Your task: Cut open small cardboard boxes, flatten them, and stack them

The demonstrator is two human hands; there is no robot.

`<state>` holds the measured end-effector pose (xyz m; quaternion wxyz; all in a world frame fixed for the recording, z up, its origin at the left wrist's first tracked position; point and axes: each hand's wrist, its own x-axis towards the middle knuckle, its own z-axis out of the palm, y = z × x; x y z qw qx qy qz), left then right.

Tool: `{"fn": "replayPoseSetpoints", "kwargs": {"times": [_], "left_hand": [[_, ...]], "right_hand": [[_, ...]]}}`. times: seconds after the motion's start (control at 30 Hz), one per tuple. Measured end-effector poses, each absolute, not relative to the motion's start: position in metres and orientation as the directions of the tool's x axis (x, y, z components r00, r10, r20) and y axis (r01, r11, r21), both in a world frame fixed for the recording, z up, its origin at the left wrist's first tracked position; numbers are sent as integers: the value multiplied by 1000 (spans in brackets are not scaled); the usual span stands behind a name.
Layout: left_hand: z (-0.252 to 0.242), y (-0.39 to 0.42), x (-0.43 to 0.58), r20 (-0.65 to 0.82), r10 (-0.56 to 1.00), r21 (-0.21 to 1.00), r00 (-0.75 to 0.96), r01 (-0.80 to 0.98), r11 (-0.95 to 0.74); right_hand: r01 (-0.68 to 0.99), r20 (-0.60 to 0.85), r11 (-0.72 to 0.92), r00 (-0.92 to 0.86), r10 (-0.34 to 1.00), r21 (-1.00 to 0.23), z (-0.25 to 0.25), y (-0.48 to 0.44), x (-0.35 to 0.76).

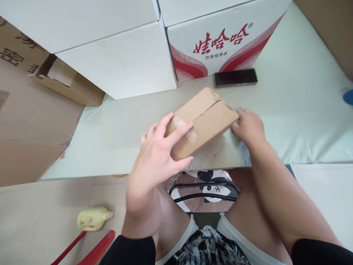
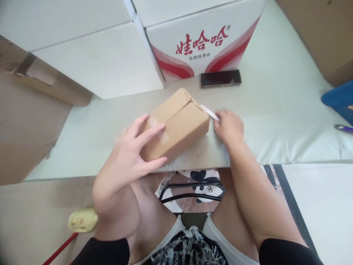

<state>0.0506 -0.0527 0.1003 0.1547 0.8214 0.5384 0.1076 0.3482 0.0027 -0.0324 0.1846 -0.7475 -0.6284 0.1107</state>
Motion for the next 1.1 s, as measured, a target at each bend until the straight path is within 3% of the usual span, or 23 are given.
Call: {"fn": "replayPoseSetpoints", "kwargs": {"times": [0.07, 0.13, 0.2, 0.3, 0.37, 0.47, 0.57, 0.73, 0.93, 1.1], "left_hand": [[98, -50, 46, 57, 937, 404, 344, 850, -337], [97, -49, 45, 85, 936, 418, 342, 840, -345], [97, -50, 51, 77, 909, 389, 409, 827, -405], [98, -55, 65, 29, 865, 315, 501, 817, -484], [98, -57, 72, 10, 855, 293, 518, 816, -498], [97, -58, 74, 6, 849, 299, 528, 810, -505], [95, -57, 73, -2, 854, 310, 521, 812, -495], [93, -57, 75, -2, 859, 342, 513, 807, -481], [91, -57, 78, 11, 855, 358, 519, 796, -488], [90, -59, 78, 21, 855, 363, 518, 793, -489]], "right_hand": [[867, 81, -168, 233, 969, -470, -34, 6, 350], [773, 81, -205, 314, 946, -600, -34, 9, 352], [588, 75, -207, 418, 905, -782, -31, 12, 353], [237, 87, -55, 549, 831, -970, -17, 16, 350], [73, 117, 91, 591, 798, -993, -2, 17, 346], [-39, 190, 271, 616, 765, -962, 27, 16, 339], [-69, 245, 348, 586, 773, -935, 58, 5, 332], [-39, 223, 259, 399, 889, -965, 92, -25, 309], [48, 209, 203, 194, 958, -978, 92, -35, 279], [184, 183, 149, 184, 966, -971, 84, -32, 272]]}}
